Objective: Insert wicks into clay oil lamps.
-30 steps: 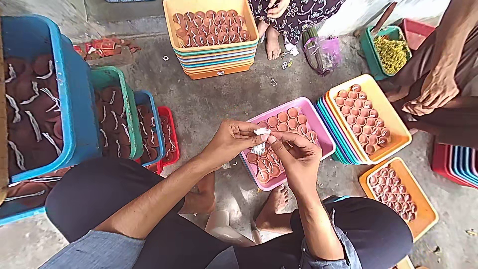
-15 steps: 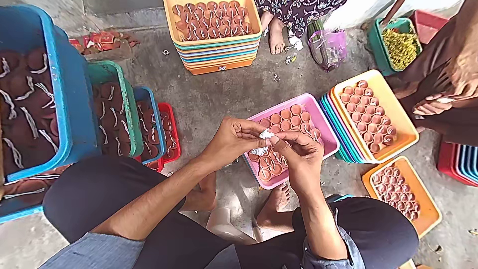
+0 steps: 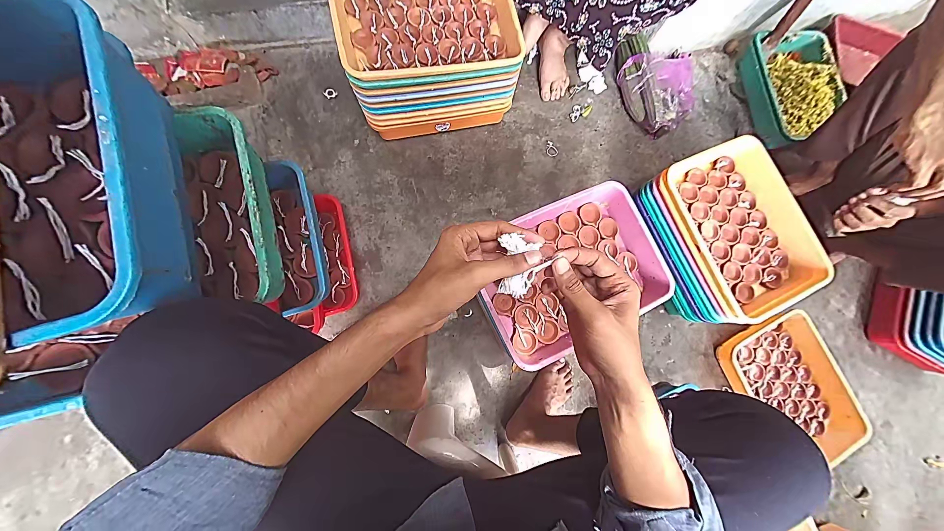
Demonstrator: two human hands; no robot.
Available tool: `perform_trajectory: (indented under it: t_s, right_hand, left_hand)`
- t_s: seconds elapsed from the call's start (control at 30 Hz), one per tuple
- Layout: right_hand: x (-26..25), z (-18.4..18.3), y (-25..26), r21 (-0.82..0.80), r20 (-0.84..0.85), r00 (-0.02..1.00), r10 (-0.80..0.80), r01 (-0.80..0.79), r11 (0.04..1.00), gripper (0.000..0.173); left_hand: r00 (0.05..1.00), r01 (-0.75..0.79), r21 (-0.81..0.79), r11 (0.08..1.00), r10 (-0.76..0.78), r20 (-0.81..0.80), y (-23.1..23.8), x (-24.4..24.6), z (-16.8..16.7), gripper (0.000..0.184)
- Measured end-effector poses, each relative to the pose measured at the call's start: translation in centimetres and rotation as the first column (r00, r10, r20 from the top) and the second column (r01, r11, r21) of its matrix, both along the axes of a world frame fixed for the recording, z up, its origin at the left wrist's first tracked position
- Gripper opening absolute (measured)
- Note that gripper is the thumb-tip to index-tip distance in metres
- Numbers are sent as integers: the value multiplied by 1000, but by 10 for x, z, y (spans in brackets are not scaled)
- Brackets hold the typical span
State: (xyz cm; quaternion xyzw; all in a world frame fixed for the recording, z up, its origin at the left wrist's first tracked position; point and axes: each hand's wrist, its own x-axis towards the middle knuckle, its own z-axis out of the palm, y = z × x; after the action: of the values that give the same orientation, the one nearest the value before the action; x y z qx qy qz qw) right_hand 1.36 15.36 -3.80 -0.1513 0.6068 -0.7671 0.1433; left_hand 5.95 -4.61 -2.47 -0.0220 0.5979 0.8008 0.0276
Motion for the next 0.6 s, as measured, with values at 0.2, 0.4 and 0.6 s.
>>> perform_trajectory:
  t_s: [0.2,0.4,0.6]
  right_hand:
    - [1,-4,0,-36,24,1000,0,0,999,17]
    - [-2,0,4,-27,-12,999,47,-47,999,37]
    - [-2,3,7,-9,-40,996,79,-79,997,25]
  left_hand:
    - [1000,-7,33,999,7,20,2,0,-2,33]
    - [1000,-12,56,998,11,25,0,-1,-1,33]
    - [1000,11,55,998,-12,28,1,-1,-2,32]
